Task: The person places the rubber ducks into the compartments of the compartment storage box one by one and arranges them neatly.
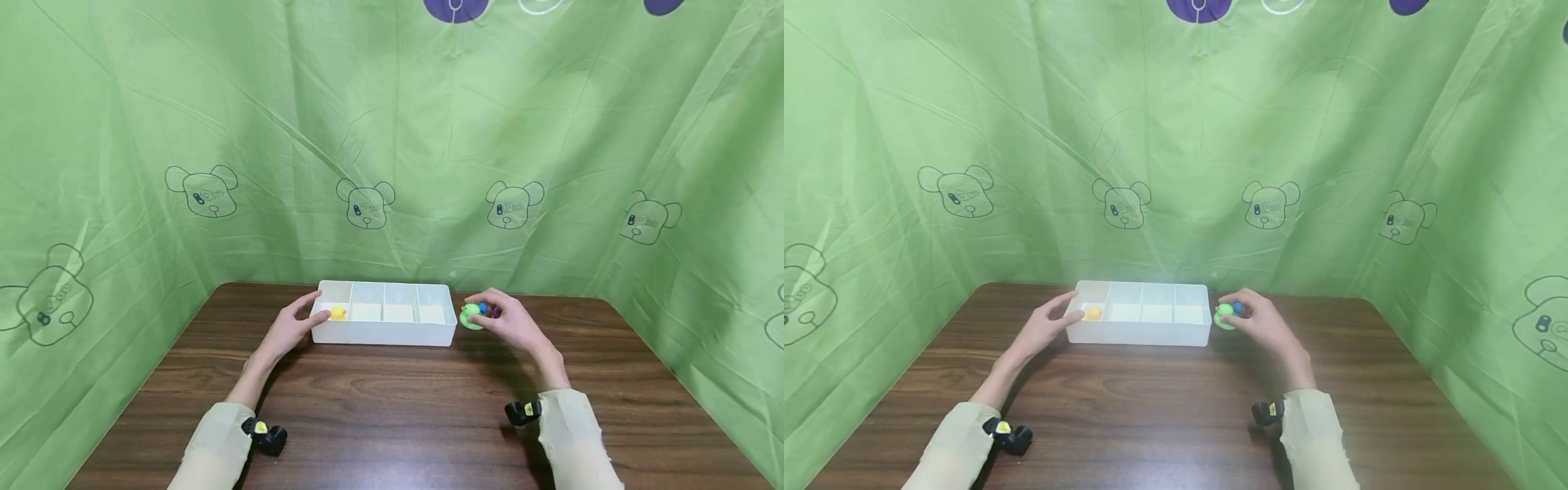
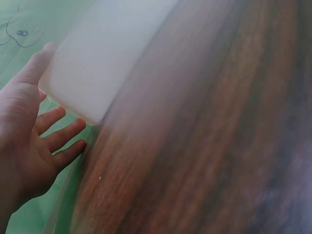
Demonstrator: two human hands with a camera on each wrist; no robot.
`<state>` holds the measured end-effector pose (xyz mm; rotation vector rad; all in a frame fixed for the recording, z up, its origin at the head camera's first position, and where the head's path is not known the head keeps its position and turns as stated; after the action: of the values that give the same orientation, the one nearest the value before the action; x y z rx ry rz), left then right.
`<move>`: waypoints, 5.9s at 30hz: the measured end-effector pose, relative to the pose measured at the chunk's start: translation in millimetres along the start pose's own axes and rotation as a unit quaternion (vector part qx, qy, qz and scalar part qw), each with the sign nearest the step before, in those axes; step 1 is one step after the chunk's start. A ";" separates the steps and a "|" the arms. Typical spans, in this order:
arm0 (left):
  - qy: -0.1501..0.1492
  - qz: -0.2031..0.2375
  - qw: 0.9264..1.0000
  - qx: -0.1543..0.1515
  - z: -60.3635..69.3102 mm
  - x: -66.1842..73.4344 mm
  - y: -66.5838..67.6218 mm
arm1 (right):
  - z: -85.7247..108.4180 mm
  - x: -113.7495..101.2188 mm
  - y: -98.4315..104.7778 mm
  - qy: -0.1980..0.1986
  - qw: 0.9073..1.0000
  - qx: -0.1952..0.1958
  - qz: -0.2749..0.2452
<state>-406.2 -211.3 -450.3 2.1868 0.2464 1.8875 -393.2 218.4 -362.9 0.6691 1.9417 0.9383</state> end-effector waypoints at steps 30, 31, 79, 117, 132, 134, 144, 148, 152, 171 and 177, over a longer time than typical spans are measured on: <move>0.018 0.000 1.000 0.002 9.3 7.9 1.7 | -7.9 -33.1 -14.7 0.072 0.997 -0.009 -0.002; 0.017 -0.003 1.000 0.003 9.0 8.2 1.6 | -8.6 -34.2 -15.9 0.077 0.997 -0.010 -0.003; 0.006 0.008 1.000 0.006 5.4 5.7 1.5 | -50.1 -108.2 -52.8 0.146 0.986 -0.077 -0.018; 0.025 0.013 1.000 0.004 7.3 6.1 0.7 | -96.8 -136.9 -91.8 0.172 0.974 -0.140 0.036; 0.022 0.010 1.000 0.009 10.0 7.2 1.1 | -109.3 -150.3 -109.7 0.193 0.968 -0.155 0.037; 0.024 0.013 1.000 0.008 10.2 6.9 0.8 | -110.6 -150.6 -112.1 0.191 0.968 -0.158 0.037; 0.038 0.028 0.999 -0.006 14.8 18.1 -2.3 | -117.9 -150.4 -128.4 0.188 0.965 -0.172 0.061; 0.043 0.029 0.999 -0.014 21.0 33.3 -2.1 | -119.9 -153.5 -135.5 0.190 0.961 -0.185 0.073; 0.046 0.026 0.998 -0.018 23.1 39.6 -1.8 | -122.4 -156.2 -139.3 0.189 0.960 -0.190 0.080; 0.040 0.047 0.998 0.001 3.5 0.9 3.1 | -130.0 -159.1 -162.2 0.166 0.950 -0.230 0.133; 0.045 0.046 0.998 -0.006 2.9 3.4 0.2 | -128.2 -153.9 -162.1 0.151 0.950 -0.231 0.146</move>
<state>-402.8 -210.7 -447.4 2.1426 0.1506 2.0342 -444.2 -33.8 -378.2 0.5649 1.8021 1.7008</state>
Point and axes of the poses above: each hand's wrist, its own z-axis away from the middle knuckle, its own y-axis out of the back of the hand, x = y × z, the point moved 9 cm from there along -z, towards the middle knuckle, and after that the axes turned 9 degrees about z, right-handed, at the moved point
